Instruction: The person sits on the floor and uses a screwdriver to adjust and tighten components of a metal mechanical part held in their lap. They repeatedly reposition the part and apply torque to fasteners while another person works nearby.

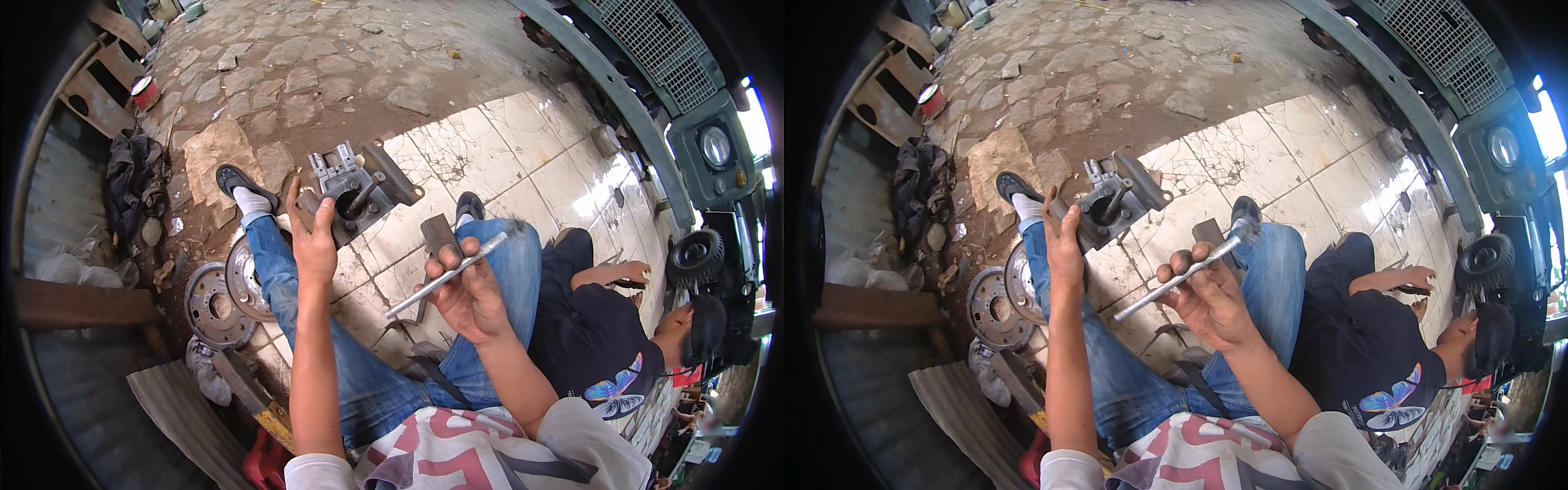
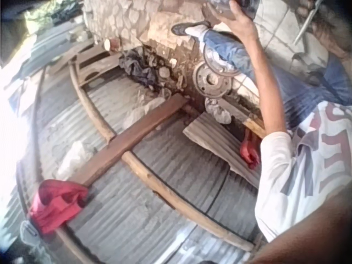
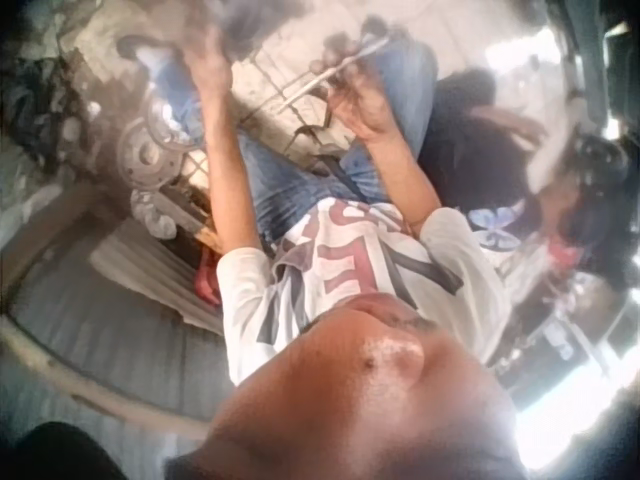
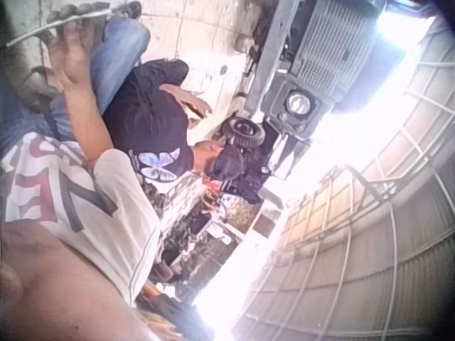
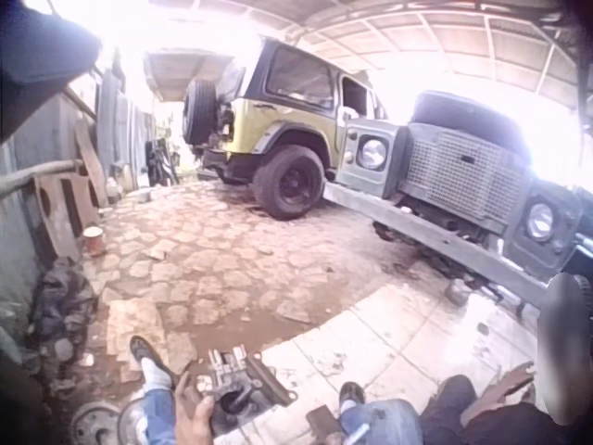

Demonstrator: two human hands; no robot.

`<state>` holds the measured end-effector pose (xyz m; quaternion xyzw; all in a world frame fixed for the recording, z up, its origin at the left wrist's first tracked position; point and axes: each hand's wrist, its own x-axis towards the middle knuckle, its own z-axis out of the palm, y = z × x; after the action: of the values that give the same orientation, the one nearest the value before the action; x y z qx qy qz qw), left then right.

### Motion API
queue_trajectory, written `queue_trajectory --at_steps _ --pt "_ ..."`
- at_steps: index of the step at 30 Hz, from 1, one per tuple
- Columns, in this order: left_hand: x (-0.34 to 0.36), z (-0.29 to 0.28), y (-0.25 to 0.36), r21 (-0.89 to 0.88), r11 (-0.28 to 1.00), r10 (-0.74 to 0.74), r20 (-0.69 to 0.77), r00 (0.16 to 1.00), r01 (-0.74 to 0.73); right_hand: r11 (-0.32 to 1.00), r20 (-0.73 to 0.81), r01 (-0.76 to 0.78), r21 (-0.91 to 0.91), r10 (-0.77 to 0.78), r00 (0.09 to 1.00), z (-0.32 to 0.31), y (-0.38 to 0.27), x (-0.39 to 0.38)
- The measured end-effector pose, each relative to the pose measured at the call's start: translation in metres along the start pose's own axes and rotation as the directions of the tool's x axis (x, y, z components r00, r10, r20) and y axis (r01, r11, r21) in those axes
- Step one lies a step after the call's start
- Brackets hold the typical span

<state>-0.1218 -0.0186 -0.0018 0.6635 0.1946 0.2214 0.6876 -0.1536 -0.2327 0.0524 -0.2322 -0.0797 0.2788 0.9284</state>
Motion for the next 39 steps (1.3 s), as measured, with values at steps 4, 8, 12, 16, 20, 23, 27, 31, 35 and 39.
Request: queue_trajectory --at_steps 4,8,12,16,20,23,27,31,35,39 --pt "0.0 -0.003 0.0 -0.027 0.999 0.018 -0.008 1.0 -0.018 0.934 -0.361 -0.227 -0.277 0.118 0.925 0.006 0.007 0.002" --pt "-0.002 -0.006 0.005 -0.072 0.996 -0.041 0.017 0.999 0.043 0.878 -0.485 -0.382 -0.289 0.21 0.849 -0.001 0.028 -0.001" --pt "0.01 -0.015 -0.018 -0.016 0.997 0.078 -0.001 0.997 -0.078 0.853 -0.52 -0.366 -0.373 0.135 0.843 0.005 0.036 0.003" --pt "0.006 -0.014 -0.006 -0.053 0.999 0.013 0.015 1.0 -0.013 0.81 -0.428 -0.201 -0.551 -0.068 0.901 0.016 0.032 0.02" --pt "-0.002 -0.009 0.008 -0.117 0.991 -0.064 0.059 0.996 0.071 0.656 -0.2 0.141 -0.741 -0.416 0.887 0.028 0.02 0.044" --pt "-0.001 -0.011 0.009 -0.083 0.996 -0.017 0.038 0.999 0.02 0.623 -0.079 0.369 -0.69 -0.572 0.817 0.039 0.006 0.069" --pt "0.001 -0.01 0.004 -0.011 0.999 -0.029 0.051 0.998 0.03 0.653 -0.116 0.411 -0.636 -0.608 0.785 0.03 -0.005 0.096" --pt "0.003 -0.012 -0.013 -0.087 0.996 0.041 0.062 0.997 -0.036 0.698 -0.145 0.414 -0.584 -0.592 0.793 0.025 -0.004 0.107" --pt "0.0 -0.011 -0.01 -0.125 0.992 0.021 0.072 0.997 -0.011 0.712 -0.142 0.399 -0.578 -0.569 0.81 0.021 0.001 0.116" --pt "-0.004 -0.008 0.006 -0.077 0.997 0.008 0.068 0.998 -0.003 0.667 -0.153 0.331 -0.668 -0.558 0.816 0.012 0.005 0.122"
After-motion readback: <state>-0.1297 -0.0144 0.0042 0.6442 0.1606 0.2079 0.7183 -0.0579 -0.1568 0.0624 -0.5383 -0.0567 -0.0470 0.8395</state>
